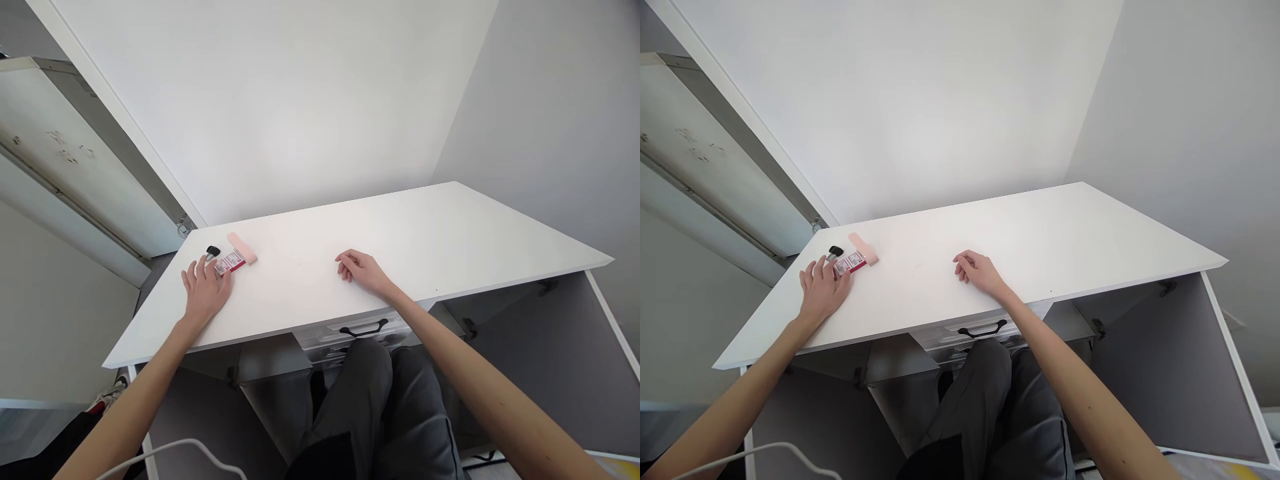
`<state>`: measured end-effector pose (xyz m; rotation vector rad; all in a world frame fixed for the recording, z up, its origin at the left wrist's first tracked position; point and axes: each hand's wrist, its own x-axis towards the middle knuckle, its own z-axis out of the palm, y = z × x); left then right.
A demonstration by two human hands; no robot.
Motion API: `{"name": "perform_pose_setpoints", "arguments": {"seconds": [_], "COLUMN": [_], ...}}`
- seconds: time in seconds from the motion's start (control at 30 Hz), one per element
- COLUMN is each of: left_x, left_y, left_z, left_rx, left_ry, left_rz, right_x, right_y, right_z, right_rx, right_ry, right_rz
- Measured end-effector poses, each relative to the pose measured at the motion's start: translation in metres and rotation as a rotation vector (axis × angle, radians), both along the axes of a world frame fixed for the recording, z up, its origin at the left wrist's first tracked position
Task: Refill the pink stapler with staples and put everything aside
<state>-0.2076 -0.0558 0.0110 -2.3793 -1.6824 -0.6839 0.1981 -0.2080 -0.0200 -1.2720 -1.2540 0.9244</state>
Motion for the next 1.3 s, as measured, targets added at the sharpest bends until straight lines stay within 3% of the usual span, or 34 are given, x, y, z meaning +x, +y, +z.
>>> {"name": "perform_pose_setpoints", "arguments": {"seconds": [0.17, 0.3, 0.6, 0.93, 1.3], "left_x": [-0.031, -0.041, -0.038, -0.028, -0.025], "left_y": [0.026, 0.035, 0.045, 0.062, 0.056], "left_z": [0.007, 0.01, 0.008, 0.009, 0.013], "left_rx": [-0.049, -0.17, -0.144, -0.233, -0.238], "left_ry": [0.004, -0.033, 0.023, -0.014, -0.041], "left_rz": [-0.18, -0.157, -0.265, -0.202, -0.185], "right_x": [-0.002, -0.005, -0.011, -0.01, -0.01], "right_y": [0.0, 0.0, -0.002, -0.002, -0.002], "right_z": [-0.001, -0.001, -0.001, 0.0, 0.001], "right_rx": [0.006, -0.002, -0.027, -0.026, -0.018], "right_ry": [-0.013, -0.009, -0.068, -0.062, -0.045], "right_rz": [-0.003, -0.021, -0.037, -0.05, -0.049]}}
